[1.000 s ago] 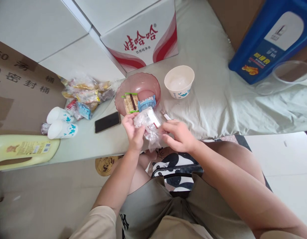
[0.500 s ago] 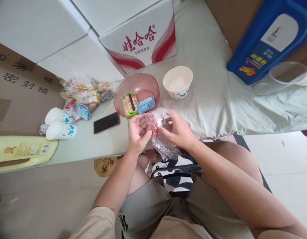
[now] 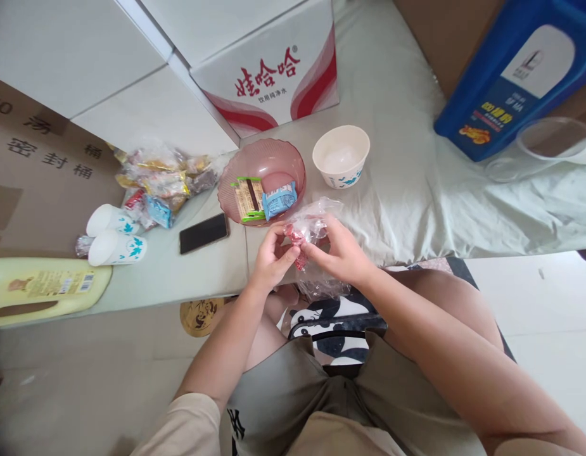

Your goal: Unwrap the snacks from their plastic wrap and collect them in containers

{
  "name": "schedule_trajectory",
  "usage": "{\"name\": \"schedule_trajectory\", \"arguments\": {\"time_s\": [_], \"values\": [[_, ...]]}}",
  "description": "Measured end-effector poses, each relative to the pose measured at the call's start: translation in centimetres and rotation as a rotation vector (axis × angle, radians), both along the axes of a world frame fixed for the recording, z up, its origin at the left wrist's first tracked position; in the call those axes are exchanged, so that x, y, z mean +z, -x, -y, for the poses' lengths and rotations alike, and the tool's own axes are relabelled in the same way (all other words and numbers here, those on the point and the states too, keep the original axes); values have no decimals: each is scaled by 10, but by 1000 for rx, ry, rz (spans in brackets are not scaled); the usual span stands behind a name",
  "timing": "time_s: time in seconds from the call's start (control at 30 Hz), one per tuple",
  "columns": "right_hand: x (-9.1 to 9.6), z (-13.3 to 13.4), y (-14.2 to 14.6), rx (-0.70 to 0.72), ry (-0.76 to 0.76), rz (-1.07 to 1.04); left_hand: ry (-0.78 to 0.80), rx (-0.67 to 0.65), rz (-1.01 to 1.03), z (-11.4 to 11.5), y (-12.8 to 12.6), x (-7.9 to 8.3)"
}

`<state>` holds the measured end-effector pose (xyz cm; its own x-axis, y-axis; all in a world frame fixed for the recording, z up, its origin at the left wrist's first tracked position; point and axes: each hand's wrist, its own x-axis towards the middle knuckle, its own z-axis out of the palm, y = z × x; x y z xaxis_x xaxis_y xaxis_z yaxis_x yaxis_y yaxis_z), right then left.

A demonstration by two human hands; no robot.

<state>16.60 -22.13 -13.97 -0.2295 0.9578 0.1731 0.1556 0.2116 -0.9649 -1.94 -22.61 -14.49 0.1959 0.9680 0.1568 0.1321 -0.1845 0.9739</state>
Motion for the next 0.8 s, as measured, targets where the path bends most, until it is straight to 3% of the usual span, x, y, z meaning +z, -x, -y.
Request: {"name": "schedule_trajectory", "arguments": {"time_s": [0.13, 0.43, 0.8], "values": [[0, -1, 1, 23, 31, -37, 72, 0, 52, 0, 0, -2], [15, -3, -2, -7, -21, 100, 255, -76, 222, -3, -2, -3], [9, -3, -4, 12, -61, 113, 209, 3, 163, -4, -6, 0]]}}
